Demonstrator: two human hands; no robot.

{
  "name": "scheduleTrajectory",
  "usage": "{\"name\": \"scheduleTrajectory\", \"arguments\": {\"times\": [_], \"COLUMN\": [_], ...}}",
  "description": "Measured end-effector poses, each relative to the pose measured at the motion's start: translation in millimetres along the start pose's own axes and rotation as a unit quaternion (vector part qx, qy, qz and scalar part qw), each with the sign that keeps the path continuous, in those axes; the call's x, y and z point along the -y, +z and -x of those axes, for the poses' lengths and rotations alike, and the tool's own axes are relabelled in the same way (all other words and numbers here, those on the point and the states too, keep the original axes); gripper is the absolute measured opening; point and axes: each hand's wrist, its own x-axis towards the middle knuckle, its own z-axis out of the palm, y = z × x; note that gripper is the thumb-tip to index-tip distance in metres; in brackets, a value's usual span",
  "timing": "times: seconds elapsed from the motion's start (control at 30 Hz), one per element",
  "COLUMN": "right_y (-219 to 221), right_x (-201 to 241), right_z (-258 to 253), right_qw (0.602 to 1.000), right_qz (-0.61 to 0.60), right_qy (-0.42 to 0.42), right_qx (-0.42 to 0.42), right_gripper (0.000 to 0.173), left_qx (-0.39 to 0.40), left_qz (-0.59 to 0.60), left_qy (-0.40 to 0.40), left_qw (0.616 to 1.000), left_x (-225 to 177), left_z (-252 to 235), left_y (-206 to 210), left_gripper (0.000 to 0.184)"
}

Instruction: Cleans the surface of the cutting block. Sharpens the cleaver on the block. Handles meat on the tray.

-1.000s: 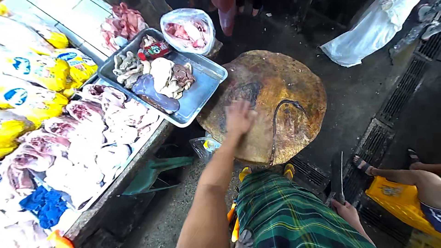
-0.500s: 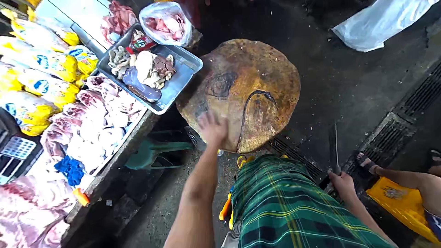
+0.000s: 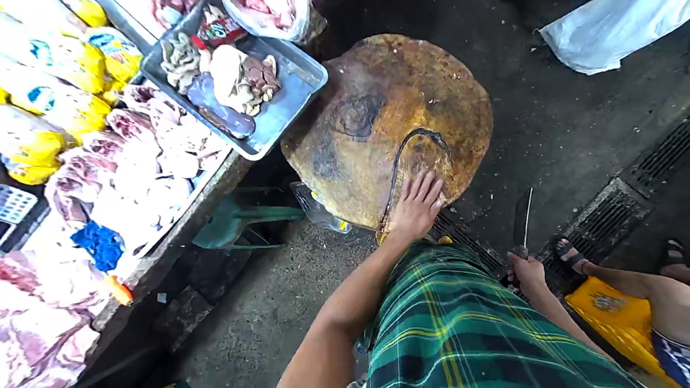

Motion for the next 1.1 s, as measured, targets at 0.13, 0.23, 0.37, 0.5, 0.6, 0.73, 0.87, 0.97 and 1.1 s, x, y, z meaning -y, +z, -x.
{"name": "scheduleTrajectory", "arguments": {"times": [0.13, 0.23, 0.37, 0.5, 0.6, 0.73, 0.87, 0.97, 1.1], "right_y": [-4, 1, -1, -22, -25, -7, 5, 11, 14], "right_x": [3, 33, 65, 114, 148, 161, 164, 169, 175], "right_z": [25, 52, 79, 96, 108, 107, 106, 106, 106], "right_qw": [0.997, 0.993, 0.984, 0.968, 0.952, 0.939, 0.949, 0.952, 0.955], "right_qz": [0.065, 0.075, 0.022, 0.029, 0.069, 0.158, 0.176, 0.169, 0.158], "right_qy": [-0.038, -0.09, -0.178, -0.243, -0.282, -0.269, -0.233, -0.231, -0.225], "right_qx": [0.0, 0.001, -0.003, 0.046, 0.1, 0.142, 0.123, 0.111, 0.109], "right_gripper": [0.044, 0.048, 0.05, 0.049, 0.048, 0.054, 0.055, 0.055, 0.056], "left_qx": [-0.016, -0.046, -0.02, -0.013, -0.019, -0.087, -0.036, 0.017, 0.007], "left_qz": [-0.017, -0.026, 0.015, 0.019, 0.023, -0.038, -0.017, 0.012, 0.041], "left_qy": [-0.166, -0.303, -0.144, -0.283, -0.467, -0.515, -0.319, -0.212, -0.172], "left_qw": [0.986, 0.951, 0.989, 0.959, 0.884, 0.852, 0.947, 0.977, 0.984], "left_x": [60, 52, 32, 102, 166, 136, 52, 51, 131], "left_z": [40, -27, -13, 61, 67, 39, 29, 7, -16], "left_y": [-12, -36, -12, -34, -48, -33, -23, -28, -49], "left_gripper": [0.07, 0.081, 0.062, 0.064, 0.071, 0.088, 0.087, 0.086, 0.078]}}
